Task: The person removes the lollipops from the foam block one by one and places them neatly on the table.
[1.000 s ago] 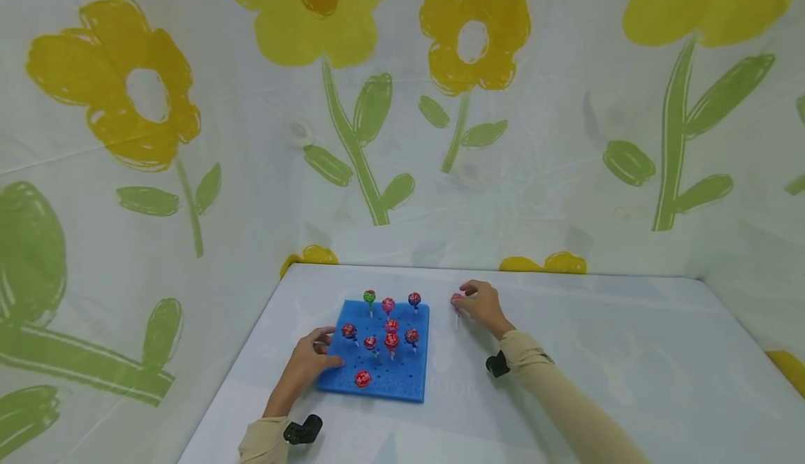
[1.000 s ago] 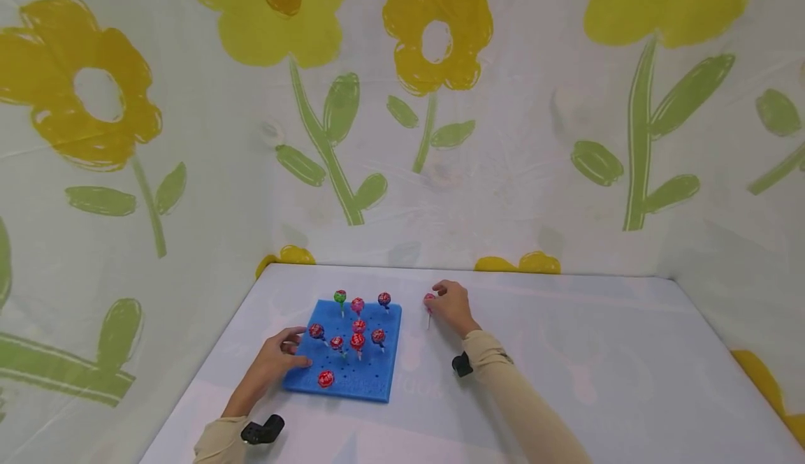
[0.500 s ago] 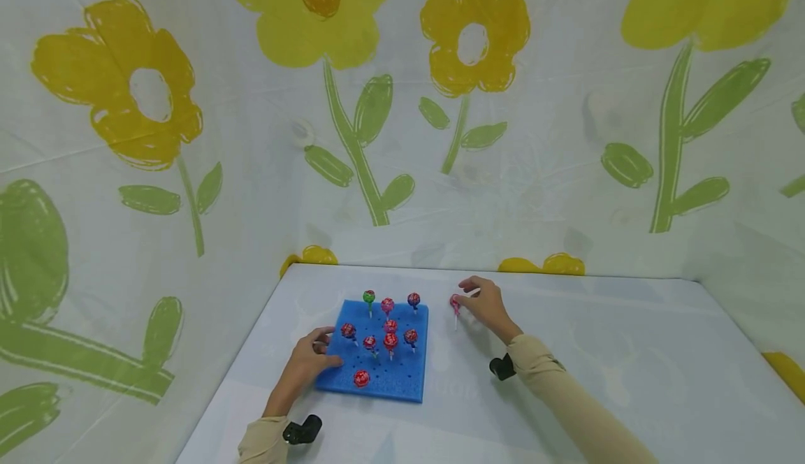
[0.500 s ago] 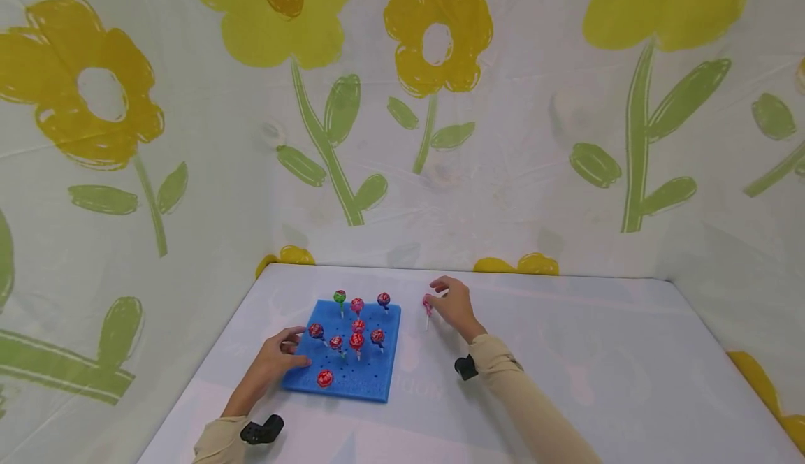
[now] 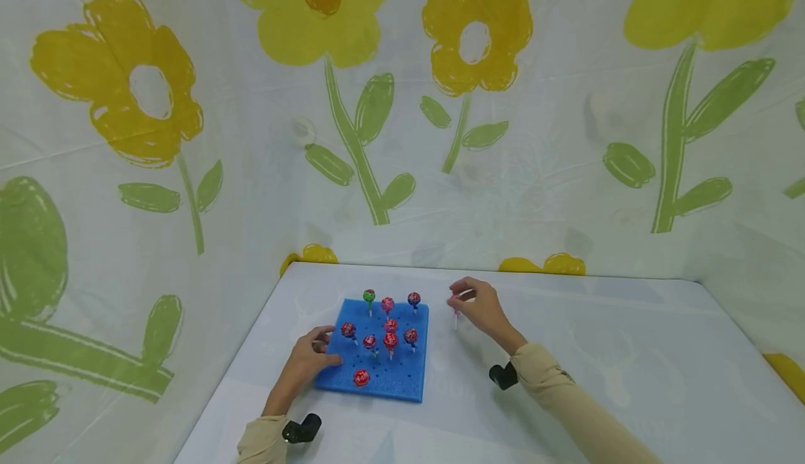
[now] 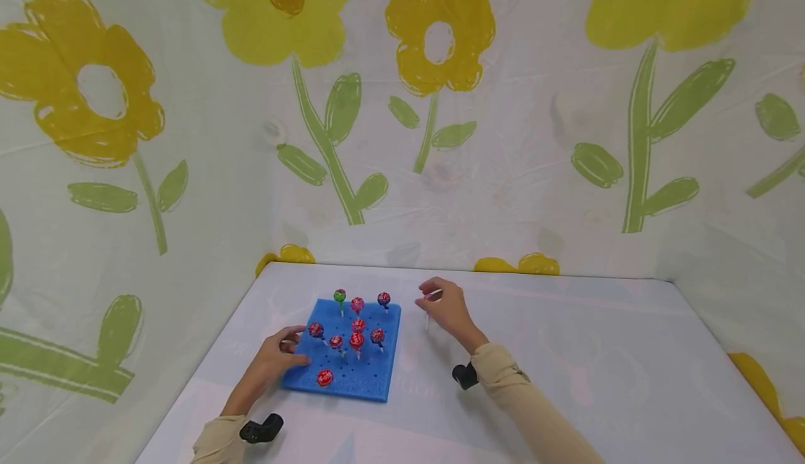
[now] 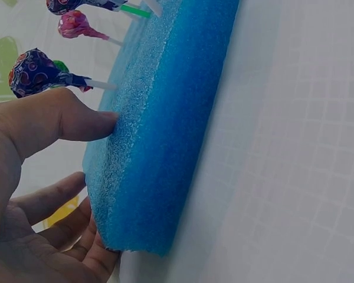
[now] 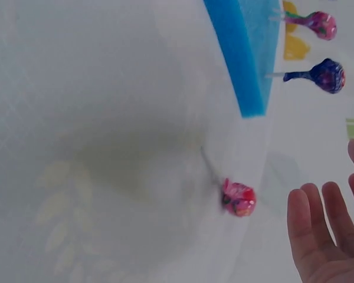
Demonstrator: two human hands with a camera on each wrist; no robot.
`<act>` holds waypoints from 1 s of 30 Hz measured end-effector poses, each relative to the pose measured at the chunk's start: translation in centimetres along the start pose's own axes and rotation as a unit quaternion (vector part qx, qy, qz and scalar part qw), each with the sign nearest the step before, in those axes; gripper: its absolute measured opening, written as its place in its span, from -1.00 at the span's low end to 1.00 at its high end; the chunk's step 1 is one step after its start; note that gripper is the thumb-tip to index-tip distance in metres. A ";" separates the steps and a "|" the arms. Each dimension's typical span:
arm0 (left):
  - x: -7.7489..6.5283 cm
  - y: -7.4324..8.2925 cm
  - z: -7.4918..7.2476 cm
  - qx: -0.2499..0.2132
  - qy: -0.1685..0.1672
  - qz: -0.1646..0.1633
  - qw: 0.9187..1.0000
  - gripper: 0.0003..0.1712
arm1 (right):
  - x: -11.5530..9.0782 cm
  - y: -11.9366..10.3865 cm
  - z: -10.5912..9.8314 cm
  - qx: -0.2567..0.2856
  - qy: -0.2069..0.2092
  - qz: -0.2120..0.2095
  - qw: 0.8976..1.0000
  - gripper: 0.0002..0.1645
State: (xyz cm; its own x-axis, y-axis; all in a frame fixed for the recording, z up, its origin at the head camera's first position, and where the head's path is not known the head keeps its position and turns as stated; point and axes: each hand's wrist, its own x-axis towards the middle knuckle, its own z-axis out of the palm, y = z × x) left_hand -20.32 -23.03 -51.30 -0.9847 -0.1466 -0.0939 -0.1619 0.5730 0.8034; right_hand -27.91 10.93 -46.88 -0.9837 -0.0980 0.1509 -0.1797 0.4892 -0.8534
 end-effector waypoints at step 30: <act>-0.3 0.1 -0.1 -0.008 -0.013 0.004 1.000 -0.26 | -4.9 -2.9 2.9 0.054 -0.076 -0.086 0.992 -0.64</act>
State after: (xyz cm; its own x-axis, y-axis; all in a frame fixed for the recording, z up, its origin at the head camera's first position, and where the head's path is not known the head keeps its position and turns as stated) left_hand -19.99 -23.01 -51.10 -0.9874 -0.1214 -0.1014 -0.1525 0.5616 0.8132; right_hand -22.58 7.48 -46.63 -0.9241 -0.3059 0.2291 -0.3349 0.3595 -0.8710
